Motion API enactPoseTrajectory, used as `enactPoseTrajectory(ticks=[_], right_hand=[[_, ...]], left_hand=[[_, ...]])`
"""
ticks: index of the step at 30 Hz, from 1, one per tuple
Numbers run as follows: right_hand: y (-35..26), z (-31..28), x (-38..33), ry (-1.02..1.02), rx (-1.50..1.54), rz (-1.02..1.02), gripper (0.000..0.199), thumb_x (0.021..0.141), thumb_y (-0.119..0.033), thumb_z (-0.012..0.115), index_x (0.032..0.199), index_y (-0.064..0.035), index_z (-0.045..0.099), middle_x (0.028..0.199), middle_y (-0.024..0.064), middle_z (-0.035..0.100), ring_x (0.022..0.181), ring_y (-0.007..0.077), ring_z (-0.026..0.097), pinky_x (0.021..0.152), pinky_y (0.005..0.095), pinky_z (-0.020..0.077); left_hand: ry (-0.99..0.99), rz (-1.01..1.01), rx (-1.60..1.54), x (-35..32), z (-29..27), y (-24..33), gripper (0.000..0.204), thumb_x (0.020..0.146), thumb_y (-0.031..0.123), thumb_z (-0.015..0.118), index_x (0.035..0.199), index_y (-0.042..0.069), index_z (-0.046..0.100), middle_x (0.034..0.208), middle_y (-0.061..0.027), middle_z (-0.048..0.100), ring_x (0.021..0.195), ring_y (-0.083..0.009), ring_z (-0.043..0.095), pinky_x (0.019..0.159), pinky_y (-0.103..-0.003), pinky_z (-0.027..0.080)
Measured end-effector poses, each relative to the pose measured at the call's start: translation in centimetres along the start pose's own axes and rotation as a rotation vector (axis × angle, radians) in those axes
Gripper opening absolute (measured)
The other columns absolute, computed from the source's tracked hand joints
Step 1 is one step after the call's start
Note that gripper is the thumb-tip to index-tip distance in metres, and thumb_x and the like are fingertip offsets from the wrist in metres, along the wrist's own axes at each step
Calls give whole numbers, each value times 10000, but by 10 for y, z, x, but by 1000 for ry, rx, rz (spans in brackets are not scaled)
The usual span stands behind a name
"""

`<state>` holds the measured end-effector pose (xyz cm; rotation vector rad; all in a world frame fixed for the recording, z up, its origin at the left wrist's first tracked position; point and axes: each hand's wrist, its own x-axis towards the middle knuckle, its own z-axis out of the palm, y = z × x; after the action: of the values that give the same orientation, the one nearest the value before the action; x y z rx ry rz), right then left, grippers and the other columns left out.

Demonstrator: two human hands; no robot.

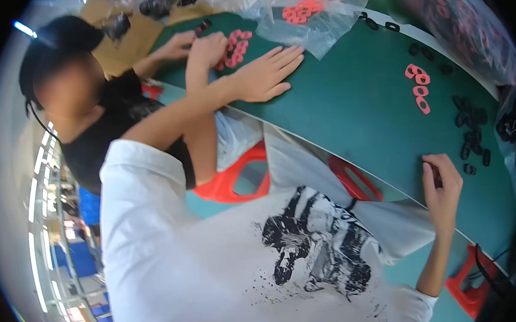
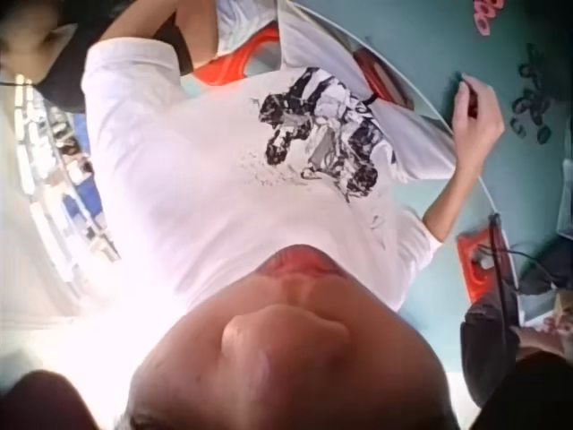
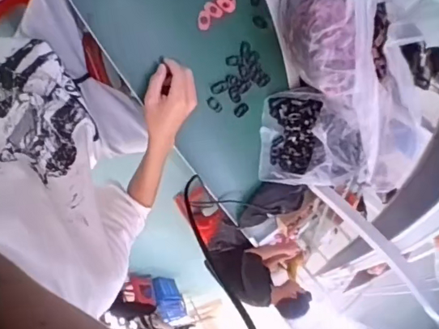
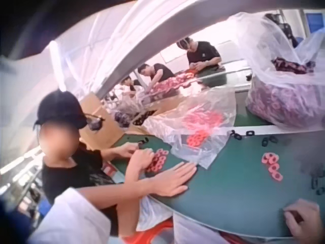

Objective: Sorting and arranging small pink and black plastic rings on a workbench.

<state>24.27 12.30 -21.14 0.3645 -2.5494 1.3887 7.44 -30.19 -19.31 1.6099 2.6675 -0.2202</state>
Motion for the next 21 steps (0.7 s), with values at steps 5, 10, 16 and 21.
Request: enactPoseTrajectory(ticks=[5,10,16,21], right_hand=[[5,-1,5,22,14,-51,62,863,62,599,921,43,610,785,103,569,623,171,511,571,269,400],[1,-7,2,17,4,-51,72,850,69,613,916,39,615,778,112,574,615,185,523,562,280,410],[-7,0,12,14,-8,-102,90,843,62,627,922,21,640,765,105,587,614,185,538,561,283,426],[0,2,13,60,-10,36,129,813,29,679,931,-1,637,799,93,576,622,176,543,572,278,435]], left_hand=[[-107,-236,3,-21,-8,-23,657,985,320,445,1512,-19,252,1582,-206,260,1443,-391,289,1190,-498,218],[-289,-426,402,-23,-36,-42,637,987,429,388,1536,133,264,1570,-69,352,1299,-321,505,959,-447,446],[171,-314,281,-40,-15,-36,557,873,131,584,1382,-40,435,1395,-225,494,1223,-378,527,1010,-500,416],[474,-19,-165,80,-25,67,445,785,46,613,1224,2,554,1226,-180,556,1067,-349,586,940,-459,463]])
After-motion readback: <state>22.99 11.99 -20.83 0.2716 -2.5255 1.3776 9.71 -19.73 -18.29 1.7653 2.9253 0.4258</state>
